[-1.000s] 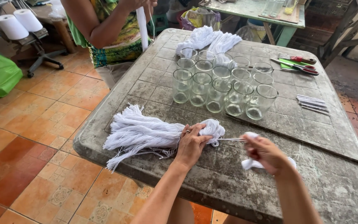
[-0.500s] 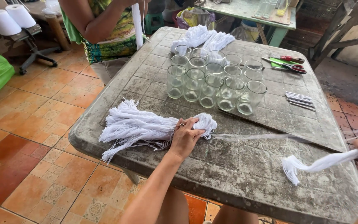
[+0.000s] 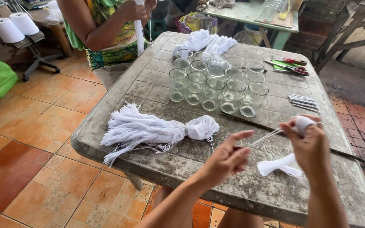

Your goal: Tying string around bundles of white yarn to secure them on a workshop table

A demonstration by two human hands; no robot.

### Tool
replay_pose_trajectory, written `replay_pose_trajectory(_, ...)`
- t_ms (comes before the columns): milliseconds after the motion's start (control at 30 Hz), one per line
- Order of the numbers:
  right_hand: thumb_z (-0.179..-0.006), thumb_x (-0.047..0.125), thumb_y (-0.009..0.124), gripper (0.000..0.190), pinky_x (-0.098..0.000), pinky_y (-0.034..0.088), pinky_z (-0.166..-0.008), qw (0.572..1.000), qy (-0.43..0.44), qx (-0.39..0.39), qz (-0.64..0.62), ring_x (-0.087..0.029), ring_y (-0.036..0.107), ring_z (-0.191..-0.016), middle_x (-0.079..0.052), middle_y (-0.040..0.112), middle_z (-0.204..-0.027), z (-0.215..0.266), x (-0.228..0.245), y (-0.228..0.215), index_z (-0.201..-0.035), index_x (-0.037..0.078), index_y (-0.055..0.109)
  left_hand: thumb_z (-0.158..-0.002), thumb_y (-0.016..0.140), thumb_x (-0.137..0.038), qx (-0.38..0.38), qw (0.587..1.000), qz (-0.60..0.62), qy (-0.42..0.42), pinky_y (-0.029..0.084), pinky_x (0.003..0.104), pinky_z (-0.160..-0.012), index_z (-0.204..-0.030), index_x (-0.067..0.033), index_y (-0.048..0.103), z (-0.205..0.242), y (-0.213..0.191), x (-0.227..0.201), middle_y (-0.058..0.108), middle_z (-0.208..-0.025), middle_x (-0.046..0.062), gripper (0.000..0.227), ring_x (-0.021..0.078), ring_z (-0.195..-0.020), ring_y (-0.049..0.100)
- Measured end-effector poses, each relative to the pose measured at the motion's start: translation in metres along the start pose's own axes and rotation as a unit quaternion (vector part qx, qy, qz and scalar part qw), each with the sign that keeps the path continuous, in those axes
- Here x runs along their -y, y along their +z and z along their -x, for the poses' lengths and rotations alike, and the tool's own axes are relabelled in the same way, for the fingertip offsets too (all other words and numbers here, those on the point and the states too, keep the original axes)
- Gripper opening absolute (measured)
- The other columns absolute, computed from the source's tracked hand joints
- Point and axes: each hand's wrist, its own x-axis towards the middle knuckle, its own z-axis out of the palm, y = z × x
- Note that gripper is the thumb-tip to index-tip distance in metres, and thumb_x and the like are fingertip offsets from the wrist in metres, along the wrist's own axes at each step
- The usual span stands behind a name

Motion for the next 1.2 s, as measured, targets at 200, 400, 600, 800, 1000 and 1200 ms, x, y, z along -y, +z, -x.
replay_pose_trajectory(200, -0.103, 0.03, 0.075, 0.031, -0.0358, 0.03, -0.041, 0.982, 0.174, -0.057, 0.037, -0.018, 0.037, -0.058, -0.008, 0.047, -0.105, -0.001, -0.111, -0.003, -0.091, 0.002, 0.068, -0.107, 0.044, -0.021, -0.134, 0.983, -0.099, -0.081, 0.038, 0.02, -0.054, -0.144, -0.0128, 0.051, 0.036, -0.075, 0.008, 0.045, -0.077, -0.003, 0.038, 0.0079, -0.063, 0.041)
replay_pose_trajectory(400, -0.104, 0.035, 0.077, 0.035, -0.0453, 0.04, -0.057, 0.969, 0.227, -0.024, 0.093, -0.024, 0.048, -0.062, -0.012, 0.05, -0.107, 0.001, -0.175, 0.016, -0.088, 0.005, 0.068, -0.104, 0.056, -0.022, -0.205, 0.855, -0.409, -0.246, 0.04, 0.02, -0.052, -0.14, -0.0094, 0.06, 0.061, -0.104, -0.009, 0.063, -0.08, 0.002, 0.039, 0.008, -0.055, 0.042)
replay_pose_trajectory(600, -0.104, 0.033, 0.077, 0.033, -0.0425, 0.039, -0.054, 0.967, 0.241, -0.013, 0.082, -0.022, 0.046, -0.065, -0.01, 0.05, -0.103, 0.003, -0.151, 0.02, -0.088, 0.006, 0.068, -0.091, 0.069, -0.014, -0.304, 0.779, -0.544, -0.073, 0.054, 0.033, -0.08, -0.101, -0.0153, 0.075, 0.085, -0.145, 0.011, 0.076, -0.101, 0.002, 0.011, 0.0191, -0.086, 0.072)
replay_pose_trajectory(800, -0.098, 0.029, 0.084, 0.031, -0.024, 0.041, -0.044, 0.97, -0.004, -0.082, 0.228, -0.016, 0.044, -0.066, -0.013, 0.054, -0.101, 0.018, -0.099, 0.069, -0.113, 0.006, 0.071, -0.085, 0.08, -0.039, -0.259, 0.727, -0.576, -0.27, 0.051, 0.035, -0.08, -0.096, -0.0273, 0.073, 0.08, -0.144, 0.026, 0.072, -0.095, -0.011, 0.018, 0.0126, -0.09, 0.069)
replay_pose_trajectory(1000, -0.082, 0.003, 0.078, 0.024, -0.0526, 0.048, -0.102, 0.967, 0.035, 0.172, -0.184, -0.036, 0.058, -0.104, -0.013, 0.045, -0.114, 0.053, 0.027, 0.182, -0.105, 0.0, 0.074, -0.09, 0.07, -0.042, -0.202, 0.679, -0.692, -0.141, 0.054, 0.044, -0.083, -0.091, -0.0269, 0.067, 0.088, -0.158, 0.069, 0.062, -0.089, -0.001, 0.015, 0.0327, -0.089, 0.069)
replay_pose_trajectory(1200, -0.085, 0.034, 0.077, 0.016, -0.0564, 0.058, -0.079, 0.962, -0.049, 0.263, 0.054, -0.049, 0.07, -0.087, -0.005, 0.056, -0.125, 0.052, 0.023, 0.22, -0.091, 0.02, 0.072, -0.095, 0.061, -0.045, -0.16, 0.683, -0.702, -0.125, 0.051, 0.042, -0.084, -0.095, -0.0259, 0.063, 0.112, -0.156, 0.059, 0.059, -0.09, -0.001, 0.019, 0.0289, -0.093, 0.066)
